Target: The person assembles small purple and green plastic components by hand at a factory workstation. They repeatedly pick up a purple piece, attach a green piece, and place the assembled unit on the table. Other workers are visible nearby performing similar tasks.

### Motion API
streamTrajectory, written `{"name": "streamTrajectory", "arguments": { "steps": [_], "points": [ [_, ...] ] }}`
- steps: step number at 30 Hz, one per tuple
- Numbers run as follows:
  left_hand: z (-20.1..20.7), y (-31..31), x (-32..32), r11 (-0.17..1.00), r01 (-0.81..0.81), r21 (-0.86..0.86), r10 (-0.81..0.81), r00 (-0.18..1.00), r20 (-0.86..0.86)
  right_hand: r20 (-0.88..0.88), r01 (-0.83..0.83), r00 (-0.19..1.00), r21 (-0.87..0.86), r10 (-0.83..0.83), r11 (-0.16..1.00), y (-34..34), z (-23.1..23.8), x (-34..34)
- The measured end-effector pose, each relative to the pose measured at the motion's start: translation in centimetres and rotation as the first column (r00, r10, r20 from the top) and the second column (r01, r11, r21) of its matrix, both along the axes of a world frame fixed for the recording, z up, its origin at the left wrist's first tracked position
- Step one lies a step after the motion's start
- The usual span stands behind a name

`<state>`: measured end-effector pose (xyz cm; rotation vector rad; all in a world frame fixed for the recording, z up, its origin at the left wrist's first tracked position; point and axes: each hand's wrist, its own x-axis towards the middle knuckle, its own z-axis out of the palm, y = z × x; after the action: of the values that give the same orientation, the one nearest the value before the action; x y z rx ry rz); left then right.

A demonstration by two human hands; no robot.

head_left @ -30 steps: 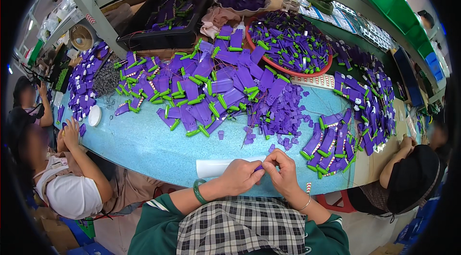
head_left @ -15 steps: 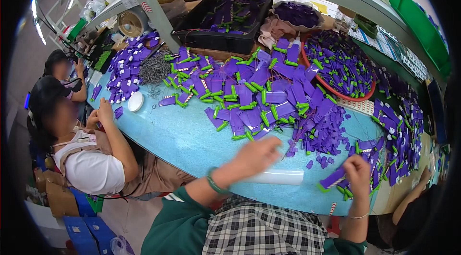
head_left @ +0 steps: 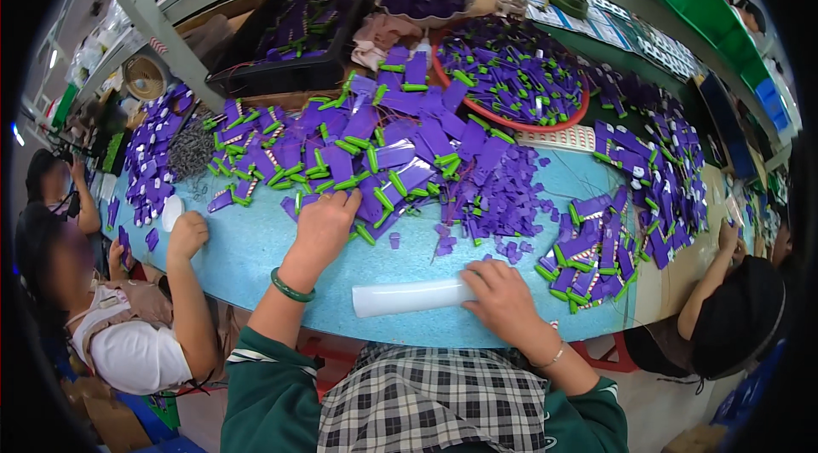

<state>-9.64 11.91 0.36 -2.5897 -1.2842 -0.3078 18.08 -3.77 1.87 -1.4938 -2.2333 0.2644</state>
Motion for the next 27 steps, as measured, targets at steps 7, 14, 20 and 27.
{"name": "streamTrajectory", "arguments": {
  "steps": [7,14,20,27],
  "points": [
    [3.9,-2.4,-1.7,0.987,0.014,-0.16,0.071,0.857,0.511,0.07,0.011,0.997,0.092,-0.017,0.996,-1.8,-2.3,3.5],
    [5.2,-4.8,0.1,0.524,0.835,-0.17,0.41,-0.072,0.909,-0.699,-0.204,0.254,-0.714,-0.669,0.669,-11.8,-2.6,12.1],
    [2.3,-5.7,1.3,0.409,0.794,-0.449,0.672,0.071,0.737,-0.387,-0.295,-0.033,-0.877,-0.921,0.379,-29.3,-10.7,17.7],
    [0.3,-2.8,-1.1,-0.29,0.851,-0.439,0.495,0.526,0.692,0.148,-0.371,-0.375,-0.928,-0.915,0.001,-52.5,-21.2,12.8]
  ]
}}
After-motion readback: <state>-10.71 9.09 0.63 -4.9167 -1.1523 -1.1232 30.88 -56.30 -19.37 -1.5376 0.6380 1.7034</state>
